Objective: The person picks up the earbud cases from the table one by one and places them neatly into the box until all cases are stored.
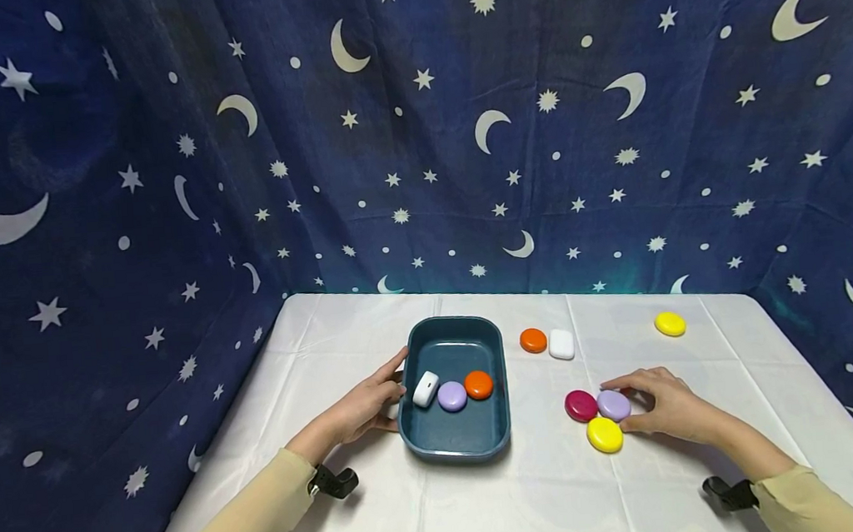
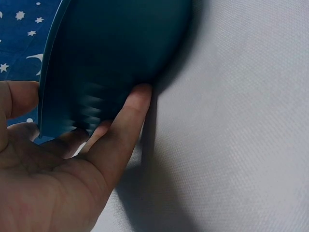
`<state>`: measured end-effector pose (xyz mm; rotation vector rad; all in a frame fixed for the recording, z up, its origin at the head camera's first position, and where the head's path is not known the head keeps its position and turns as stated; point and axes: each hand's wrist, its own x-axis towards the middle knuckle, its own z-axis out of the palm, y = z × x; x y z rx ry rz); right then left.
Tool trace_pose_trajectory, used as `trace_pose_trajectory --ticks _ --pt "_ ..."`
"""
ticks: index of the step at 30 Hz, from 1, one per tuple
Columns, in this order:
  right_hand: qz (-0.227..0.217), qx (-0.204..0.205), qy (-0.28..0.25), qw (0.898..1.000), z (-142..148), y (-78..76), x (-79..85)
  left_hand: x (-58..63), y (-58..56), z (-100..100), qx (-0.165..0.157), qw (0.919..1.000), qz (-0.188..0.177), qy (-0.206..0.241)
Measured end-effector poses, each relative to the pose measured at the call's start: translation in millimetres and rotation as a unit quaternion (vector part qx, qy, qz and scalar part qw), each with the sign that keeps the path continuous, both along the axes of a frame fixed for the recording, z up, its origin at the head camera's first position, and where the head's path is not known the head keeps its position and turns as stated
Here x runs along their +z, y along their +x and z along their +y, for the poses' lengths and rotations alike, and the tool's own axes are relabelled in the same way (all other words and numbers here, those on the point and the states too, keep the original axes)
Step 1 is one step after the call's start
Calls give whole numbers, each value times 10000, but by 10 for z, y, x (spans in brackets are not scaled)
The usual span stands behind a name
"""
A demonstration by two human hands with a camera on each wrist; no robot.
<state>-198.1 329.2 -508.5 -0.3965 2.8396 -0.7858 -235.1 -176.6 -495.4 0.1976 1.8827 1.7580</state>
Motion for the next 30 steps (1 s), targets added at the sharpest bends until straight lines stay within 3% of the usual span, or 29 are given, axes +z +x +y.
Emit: trace_pose_trajectory --ticks 14,30 --pt "137 -3 -118 9998 22 -29 30 11 -11 15 -20 10000 7 -41" --pt "949 183 -662 9931 -98 -142 513 -2 -14 0 -5 10000 -5 -14"
